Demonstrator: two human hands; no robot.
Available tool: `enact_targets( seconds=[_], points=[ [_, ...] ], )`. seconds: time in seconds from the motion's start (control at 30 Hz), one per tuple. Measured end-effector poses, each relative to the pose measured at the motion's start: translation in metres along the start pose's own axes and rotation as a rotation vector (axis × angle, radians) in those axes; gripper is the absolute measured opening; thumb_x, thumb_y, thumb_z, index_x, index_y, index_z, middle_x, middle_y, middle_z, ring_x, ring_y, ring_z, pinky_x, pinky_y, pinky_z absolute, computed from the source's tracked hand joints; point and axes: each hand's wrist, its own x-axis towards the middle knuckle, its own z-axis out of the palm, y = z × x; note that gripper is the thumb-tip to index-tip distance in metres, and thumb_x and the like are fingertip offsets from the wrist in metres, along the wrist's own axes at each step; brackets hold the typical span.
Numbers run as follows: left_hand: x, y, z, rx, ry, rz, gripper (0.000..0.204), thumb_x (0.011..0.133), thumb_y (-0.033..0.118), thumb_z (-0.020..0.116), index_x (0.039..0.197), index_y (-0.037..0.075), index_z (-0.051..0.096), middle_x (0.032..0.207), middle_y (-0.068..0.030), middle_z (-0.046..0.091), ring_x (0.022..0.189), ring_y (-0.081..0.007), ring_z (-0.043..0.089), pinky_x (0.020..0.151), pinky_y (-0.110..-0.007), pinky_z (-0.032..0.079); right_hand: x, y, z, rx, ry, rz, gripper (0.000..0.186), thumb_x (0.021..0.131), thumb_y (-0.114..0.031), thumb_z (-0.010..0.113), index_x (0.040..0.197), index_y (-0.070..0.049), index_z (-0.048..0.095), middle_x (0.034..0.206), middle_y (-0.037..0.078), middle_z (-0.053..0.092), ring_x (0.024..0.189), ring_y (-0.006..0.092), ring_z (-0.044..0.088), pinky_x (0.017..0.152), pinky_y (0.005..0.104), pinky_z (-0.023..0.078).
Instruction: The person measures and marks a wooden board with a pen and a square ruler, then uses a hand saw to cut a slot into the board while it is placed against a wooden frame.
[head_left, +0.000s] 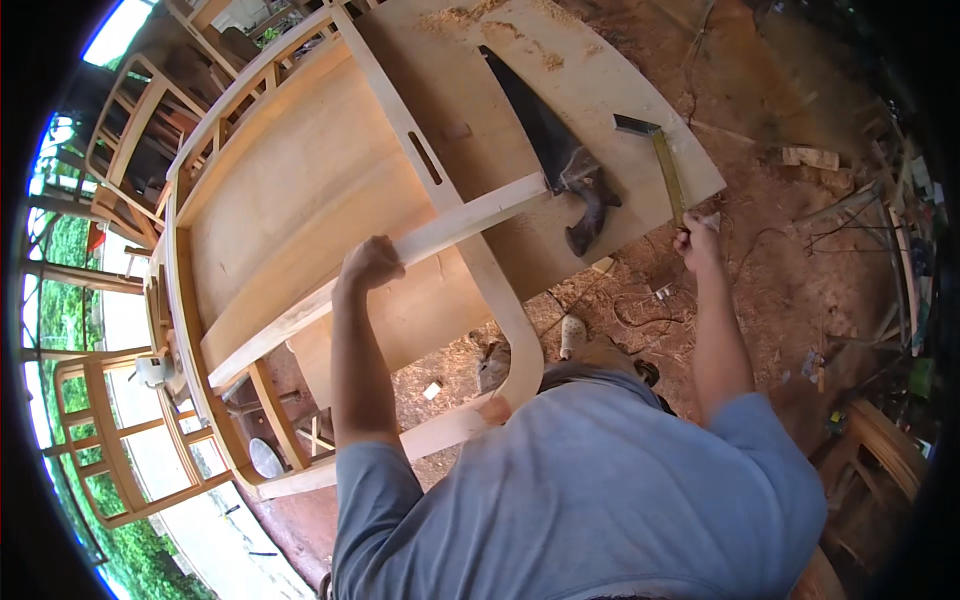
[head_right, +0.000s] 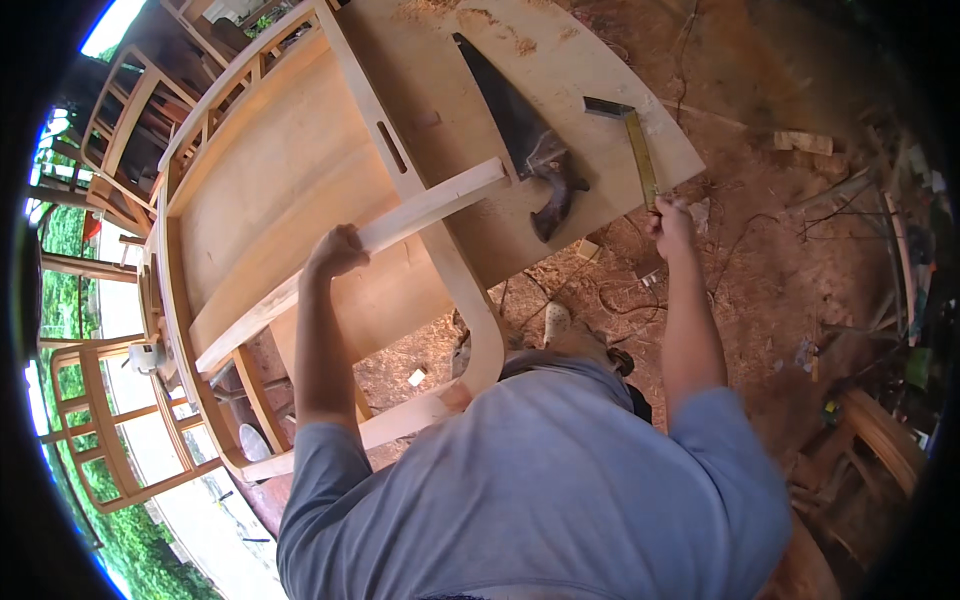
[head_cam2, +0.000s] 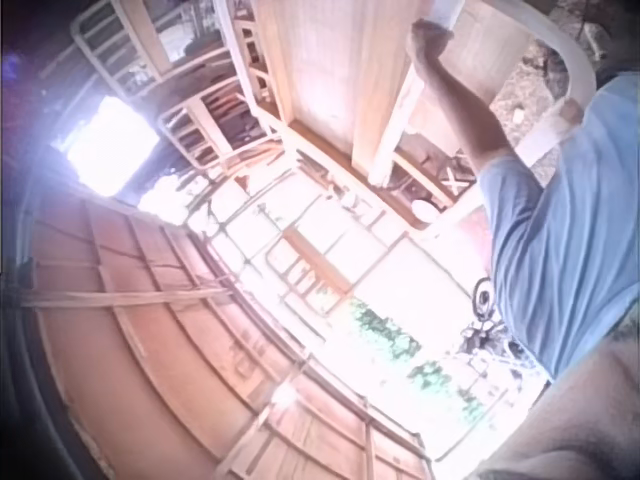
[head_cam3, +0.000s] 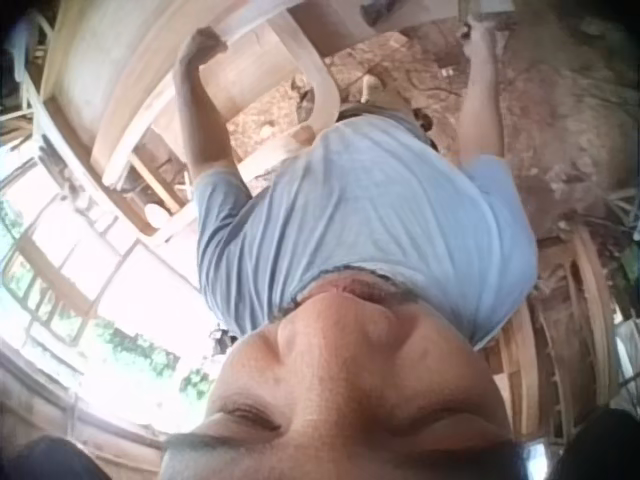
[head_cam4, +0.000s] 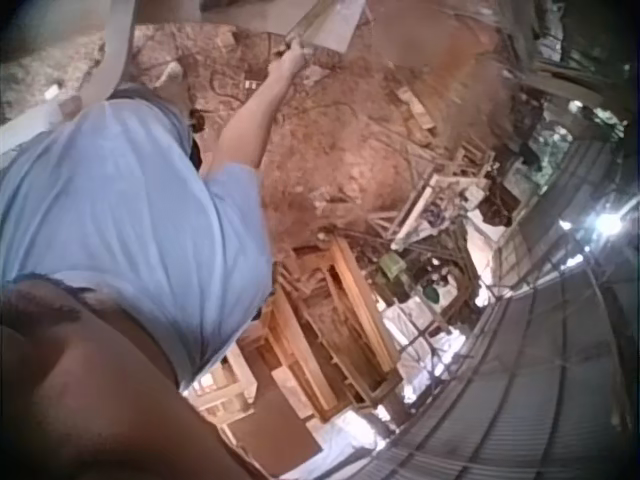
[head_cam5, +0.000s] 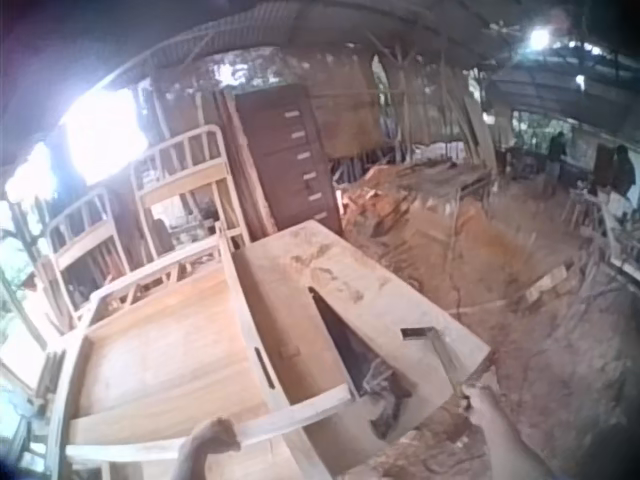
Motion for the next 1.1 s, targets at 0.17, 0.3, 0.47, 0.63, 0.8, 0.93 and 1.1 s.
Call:
enact_targets(
  seconds=[0.17, 0.3, 0.47, 0.63, 0.8, 0.93, 1.1],
  points=[
    [-0.009, -0.009, 0.007, -0.858, 0.276, 0.310, 0.054, 0.094, 0.033, 0.077, 0.139, 0.007, 0.062, 0.129, -0.0113, 0.069, 0.127, -0.0272, 0.061, 0.106, -0.040, 0.048, -0.116, 0.006, 0.035, 0.011, -0.074, -0.432, 0.007, 0.105, -0.017, 0.060, 0.101, -0.012, 0.057, 0.085, -0.001, 0.053, 0.062, 0.0071, 0.049, 0.054, 0.0250, 0.046],
    [0.017, 0.048, 0.024, -0.914, 0.362, 0.310, 0.046, 0.102, 0.027, 0.067, 0.139, 0.002, 0.059, 0.130, -0.0151, 0.066, 0.126, -0.0242, 0.060, 0.104, -0.038, 0.048, -0.203, 0.024, 0.087, 0.048, -0.196, -0.393, 0.011, 0.106, -0.018, 0.060, 0.103, -0.007, 0.060, 0.088, -0.001, 0.055, 0.068, 0.0052, 0.052, 0.056, 0.0238, 0.051],
    [0.042, 0.067, 0.048, -0.953, 0.781, 0.490, 0.047, 0.113, 0.035, 0.045, 0.141, 0.000, 0.055, 0.145, -0.0120, 0.058, 0.119, -0.0237, 0.063, 0.099, -0.037, 0.050, -0.252, 0.044, 0.154, 0.020, -0.347, -0.268, 0.013, 0.106, -0.019, 0.061, 0.101, -0.007, 0.060, 0.086, 0.000, 0.056, 0.063, 0.0056, 0.055, 0.053, 0.0234, 0.051],
    [0.034, 0.074, 0.044, -0.458, 0.685, 0.523, 0.043, 0.084, 0.014, 0.084, 0.124, 0.005, 0.072, 0.110, -0.0143, 0.074, 0.101, -0.0244, 0.072, 0.090, -0.035, 0.056, -0.253, 0.072, 0.174, -0.103, -0.512, -0.285, 0.014, 0.107, -0.017, 0.061, 0.104, -0.003, 0.058, 0.078, -0.001, 0.056, 0.061, 0.0050, 0.056, 0.055, 0.0236, 0.050],
    [0.022, 0.083, 0.032, -0.488, 0.546, 0.427, 0.049, 0.081, 0.007, 0.084, 0.128, 0.009, 0.072, 0.114, -0.0153, 0.074, 0.105, -0.0255, 0.072, 0.092, -0.036, 0.057, -0.253, 0.083, 0.166, -0.186, -0.551, -0.269, 0.012, 0.104, -0.012, 0.062, 0.099, -0.001, 0.060, 0.077, 0.001, 0.057, 0.057, 0.0057, 0.056, 0.049, 0.0240, 0.044],
    [0.023, 0.072, 0.034, -0.500, 0.592, 0.521, 0.036, 0.079, 0.006, 0.083, 0.114, 0.005, 0.078, 0.116, -0.0111, 0.077, 0.105, -0.0282, 0.069, 0.090, -0.037, 0.057, -0.234, 0.057, 0.163, -0.377, -0.643, -0.179, 0.017, 0.106, -0.017, 0.059, 0.105, 0.000, 0.063, 0.077, 0.001, 0.057, 0.064, 0.0077, 0.059, 0.055, 0.0262, 0.046],
    [0.026, 0.076, 0.034, -0.534, 0.520, 0.476, 0.028, 0.080, 0.005, 0.082, 0.107, 0.000, 0.078, 0.119, -0.0100, 0.076, 0.106, -0.0290, 0.070, 0.090, -0.037, 0.057, -0.217, 0.018, 0.147, -0.555, -0.404, -0.320, 0.022, 0.109, -0.020, 0.053, 0.112, -0.002, 0.065, 0.080, -0.001, 0.055, 0.072, 0.0077, 0.054, 0.062, 0.0272, 0.044]
  ],
)
